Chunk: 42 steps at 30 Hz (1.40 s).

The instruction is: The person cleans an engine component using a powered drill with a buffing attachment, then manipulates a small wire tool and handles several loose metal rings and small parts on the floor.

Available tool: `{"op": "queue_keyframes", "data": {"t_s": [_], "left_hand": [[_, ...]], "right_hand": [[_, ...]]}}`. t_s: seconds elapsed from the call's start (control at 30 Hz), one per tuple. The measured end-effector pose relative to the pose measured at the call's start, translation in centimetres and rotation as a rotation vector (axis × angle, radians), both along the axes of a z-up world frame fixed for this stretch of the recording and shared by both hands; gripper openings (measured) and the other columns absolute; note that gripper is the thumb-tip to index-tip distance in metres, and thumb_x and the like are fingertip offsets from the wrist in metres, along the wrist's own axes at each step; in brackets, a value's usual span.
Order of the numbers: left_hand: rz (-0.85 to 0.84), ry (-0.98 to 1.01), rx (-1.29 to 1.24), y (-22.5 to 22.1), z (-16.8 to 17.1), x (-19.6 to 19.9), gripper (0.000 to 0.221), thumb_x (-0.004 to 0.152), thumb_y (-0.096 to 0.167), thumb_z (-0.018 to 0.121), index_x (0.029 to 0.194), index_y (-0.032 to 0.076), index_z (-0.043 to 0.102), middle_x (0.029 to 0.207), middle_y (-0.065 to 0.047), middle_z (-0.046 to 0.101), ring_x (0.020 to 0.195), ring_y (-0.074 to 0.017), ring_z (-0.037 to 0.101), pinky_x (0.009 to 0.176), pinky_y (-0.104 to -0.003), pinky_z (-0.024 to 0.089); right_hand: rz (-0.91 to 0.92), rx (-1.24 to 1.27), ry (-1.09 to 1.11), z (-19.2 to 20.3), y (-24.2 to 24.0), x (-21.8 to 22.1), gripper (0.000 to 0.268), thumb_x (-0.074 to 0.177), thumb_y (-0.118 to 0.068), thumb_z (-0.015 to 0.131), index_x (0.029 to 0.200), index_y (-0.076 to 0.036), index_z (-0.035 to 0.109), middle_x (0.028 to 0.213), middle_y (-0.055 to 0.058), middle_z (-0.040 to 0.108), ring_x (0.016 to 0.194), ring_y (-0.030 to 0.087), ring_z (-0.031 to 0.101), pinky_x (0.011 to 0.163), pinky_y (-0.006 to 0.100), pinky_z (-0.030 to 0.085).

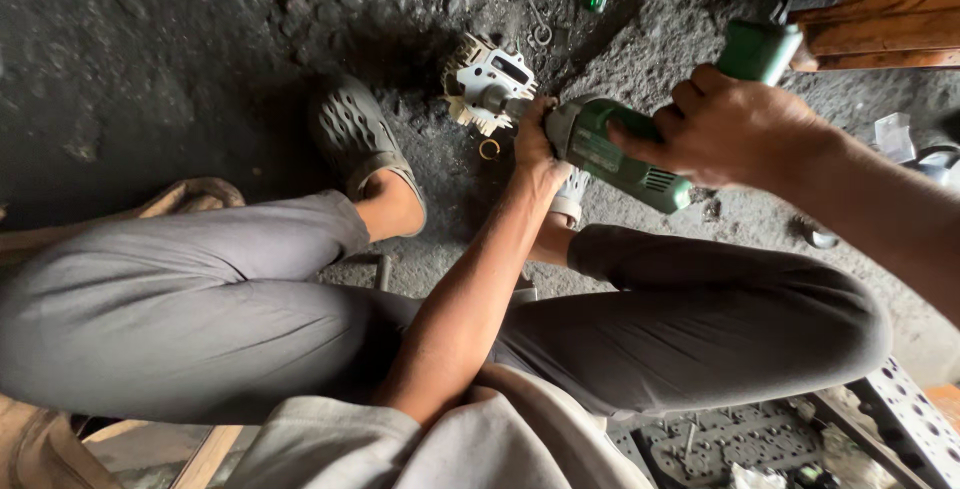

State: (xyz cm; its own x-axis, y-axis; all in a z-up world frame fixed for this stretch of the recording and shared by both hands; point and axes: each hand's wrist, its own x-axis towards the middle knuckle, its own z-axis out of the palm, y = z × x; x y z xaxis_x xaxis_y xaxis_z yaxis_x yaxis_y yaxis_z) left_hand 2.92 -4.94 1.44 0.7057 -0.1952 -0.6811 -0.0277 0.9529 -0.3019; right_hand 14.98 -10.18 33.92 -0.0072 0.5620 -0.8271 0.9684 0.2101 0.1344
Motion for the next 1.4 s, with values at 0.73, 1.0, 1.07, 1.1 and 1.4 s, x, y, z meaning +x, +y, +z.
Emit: {"op": "queue_keyframes", "data": {"t_s": [0.73,1.0,1.07,1.1,1.4], "left_hand": [[-0.167,-0.007,0.003,2.8,1.2,-1.6,0.012,0.083,0.015,0.074,0.090,0.008,0.068,0.082,-0.007,0.072,0.074,-0.0205,0.072,0.072,-0.034,0.065],[-0.171,-0.271,-0.002,5.1,0.8,-2.5,0.033,0.088,0.028,0.072,0.104,0.001,0.065,0.092,-0.014,0.073,0.081,-0.0253,0.074,0.074,-0.036,0.062],[-0.186,-0.221,0.078,5.5,0.3,-2.7,0.033,0.089,0.031,0.070,0.103,0.002,0.064,0.091,-0.013,0.072,0.081,-0.0256,0.073,0.076,-0.038,0.062],[-0.191,-0.200,0.120,5.9,0.1,-2.8,0.033,0.089,0.032,0.069,0.102,0.003,0.064,0.090,-0.012,0.071,0.080,-0.0258,0.073,0.077,-0.038,0.062],[-0.912,-0.077,0.437,7.4,-2.5,-10.3,0.020,0.081,0.019,0.075,0.092,0.012,0.060,0.073,-0.007,0.066,0.063,-0.0205,0.066,0.064,-0.036,0.057]], "right_hand": [[0.375,0.117,-0.170,-2.0,0.0,-5.8,0.068,0.091,-0.020,0.057,0.155,-0.009,0.038,0.073,0.009,0.074,0.052,0.014,0.063,0.049,0.029,0.052],[-0.404,0.325,-0.116,-2.8,-0.5,-10.4,0.047,0.085,-0.025,0.067,0.132,-0.022,0.062,0.082,0.001,0.074,0.073,0.019,0.070,0.068,0.031,0.053],[-0.573,0.419,-0.076,-2.3,-1.2,-10.9,0.059,0.082,-0.025,0.068,0.140,-0.018,0.057,0.086,0.003,0.075,0.078,0.021,0.071,0.071,0.033,0.055],[-0.655,0.469,-0.058,-1.9,-1.5,-11.2,0.065,0.080,-0.026,0.069,0.143,-0.016,0.054,0.088,0.004,0.075,0.080,0.022,0.072,0.073,0.034,0.055],[-0.861,-0.047,0.413,-1.2,-1.2,-21.4,0.100,0.074,-0.017,0.079,0.153,0.012,0.024,0.103,0.015,0.071,0.095,0.029,0.073,0.074,0.040,0.058]]}}
